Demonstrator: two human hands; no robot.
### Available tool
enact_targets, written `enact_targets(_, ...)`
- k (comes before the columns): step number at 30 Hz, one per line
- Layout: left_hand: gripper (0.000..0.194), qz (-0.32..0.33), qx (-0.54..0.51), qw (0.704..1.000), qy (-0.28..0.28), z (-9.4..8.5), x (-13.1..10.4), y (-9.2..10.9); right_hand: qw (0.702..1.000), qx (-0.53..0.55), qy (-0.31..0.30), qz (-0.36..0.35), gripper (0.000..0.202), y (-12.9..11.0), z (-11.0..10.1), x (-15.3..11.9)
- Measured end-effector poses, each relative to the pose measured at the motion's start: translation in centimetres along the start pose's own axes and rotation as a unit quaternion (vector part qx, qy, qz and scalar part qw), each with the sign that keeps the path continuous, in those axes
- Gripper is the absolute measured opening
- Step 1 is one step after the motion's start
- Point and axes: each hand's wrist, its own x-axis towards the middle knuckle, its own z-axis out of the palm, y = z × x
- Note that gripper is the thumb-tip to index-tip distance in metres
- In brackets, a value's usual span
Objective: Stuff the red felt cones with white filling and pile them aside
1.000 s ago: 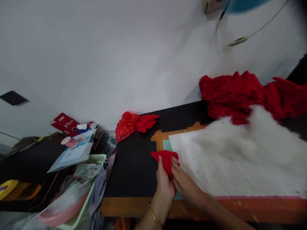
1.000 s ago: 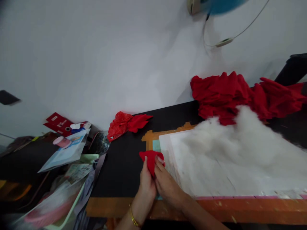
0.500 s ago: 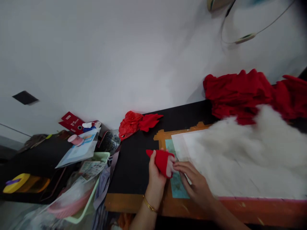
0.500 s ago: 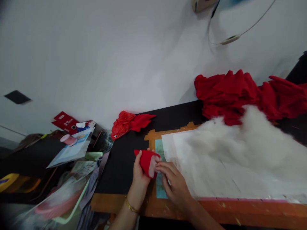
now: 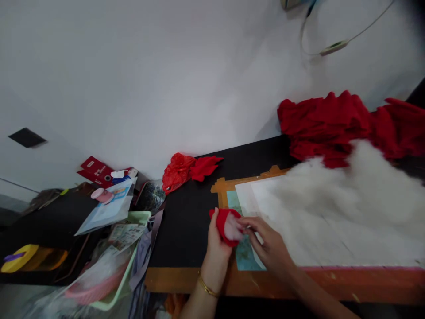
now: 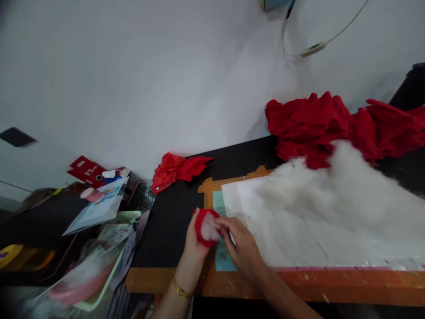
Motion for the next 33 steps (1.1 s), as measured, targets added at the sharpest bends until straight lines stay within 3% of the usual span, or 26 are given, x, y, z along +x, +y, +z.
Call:
enact_targets(5, 0.032, -0.064, -0.004, 0.997, -0.035, 0.4, -0.1, -0.1, 0.978, -0.142, -0.043, -0.150, 0.019, 0.6, 0.1, 0.2)
enact_targets(11, 0.022, -0.028, -0.016, 0.999, -0.031, 0.0, -0.4, -1.5, 0.958, -0.246, -0.031, -0.142, 0.018, 0.4, 1.8, 0.3)
enact_targets(18, 0.031, -0.005, 0.000, 1.000, -0.031, -0.4, -0.4, -1.2, 0.967, -0.206, -0.035, -0.147, 0.031, -0.3, 1.3, -0.3)
enact_targets(24, 0.048, 0.179, 0.112, 0.976, -0.044, 0.1, -2.0, -2.7, 0.956, -0.237, -0.066, -0.158, 0.023, 1.1, 2.3, -1.2)
enact_targets(30, 0.058, 0.167, 0.160, 0.969, -0.080, 0.1, -3.5, -2.8, 0.988, -0.105, -0.039, -0.107, 0.031, -0.1, 0.4, -2.5)
enact_targets(33, 0.059, 0.164, 0.213, 0.958, -0.099, -0.1, -4.3, -3.0, 0.987, -0.077, -0.078, -0.114, 0.039, -0.5, 0.2, -2.1)
